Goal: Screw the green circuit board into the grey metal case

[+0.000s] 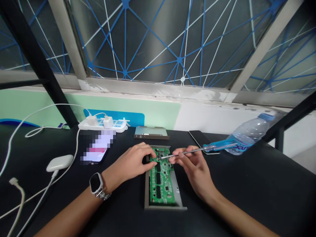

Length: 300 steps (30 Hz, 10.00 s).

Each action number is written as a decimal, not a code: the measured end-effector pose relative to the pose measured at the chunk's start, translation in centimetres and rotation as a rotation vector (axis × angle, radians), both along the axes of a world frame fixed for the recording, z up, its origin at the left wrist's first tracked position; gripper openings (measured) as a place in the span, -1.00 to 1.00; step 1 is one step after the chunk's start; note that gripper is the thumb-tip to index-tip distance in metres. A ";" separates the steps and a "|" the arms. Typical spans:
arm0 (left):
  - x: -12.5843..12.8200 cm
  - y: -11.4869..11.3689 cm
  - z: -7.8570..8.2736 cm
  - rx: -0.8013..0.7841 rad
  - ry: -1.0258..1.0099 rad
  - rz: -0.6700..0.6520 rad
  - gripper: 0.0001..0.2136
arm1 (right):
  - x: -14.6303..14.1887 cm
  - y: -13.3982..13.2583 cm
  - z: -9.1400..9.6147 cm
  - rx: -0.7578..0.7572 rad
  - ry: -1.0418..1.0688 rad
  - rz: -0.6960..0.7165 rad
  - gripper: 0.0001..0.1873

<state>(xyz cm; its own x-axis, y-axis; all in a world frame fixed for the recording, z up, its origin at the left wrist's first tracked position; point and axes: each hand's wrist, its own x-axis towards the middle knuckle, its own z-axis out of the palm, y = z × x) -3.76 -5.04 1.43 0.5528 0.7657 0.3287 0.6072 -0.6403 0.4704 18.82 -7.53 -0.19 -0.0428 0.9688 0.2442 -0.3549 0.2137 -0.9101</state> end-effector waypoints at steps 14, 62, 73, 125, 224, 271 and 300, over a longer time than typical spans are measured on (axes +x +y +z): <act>0.5 -0.3 0.0 0.003 -0.077 -0.042 -0.88 | 0.0 -0.2 0.0 -0.033 0.074 -0.001 -0.73; -6.3 3.2 0.0 0.011 0.134 0.055 -0.91 | 1.5 0.6 1.4 -0.243 0.176 -0.065 -0.72; -6.2 3.5 -1.0 -0.068 0.208 0.140 -0.88 | 1.1 0.2 1.0 -0.274 0.118 0.017 -0.75; 2.1 -2.1 -0.3 0.240 0.390 0.214 -0.58 | -2.2 7.5 5.0 0.345 -0.857 -0.012 -0.69; 6.2 4.1 -2.5 -0.084 -0.561 0.115 -0.80 | -0.8 8.5 9.1 0.515 -1.197 -0.491 -0.42; 6.3 4.4 -1.3 -0.122 -0.607 0.104 -0.88 | 1.2 9.2 9.9 0.145 -0.822 0.411 -0.75; 5.8 4.4 -1.5 -0.153 -0.569 -0.002 -0.80 | 1.0 9.8 8.9 0.152 -0.775 0.481 -0.80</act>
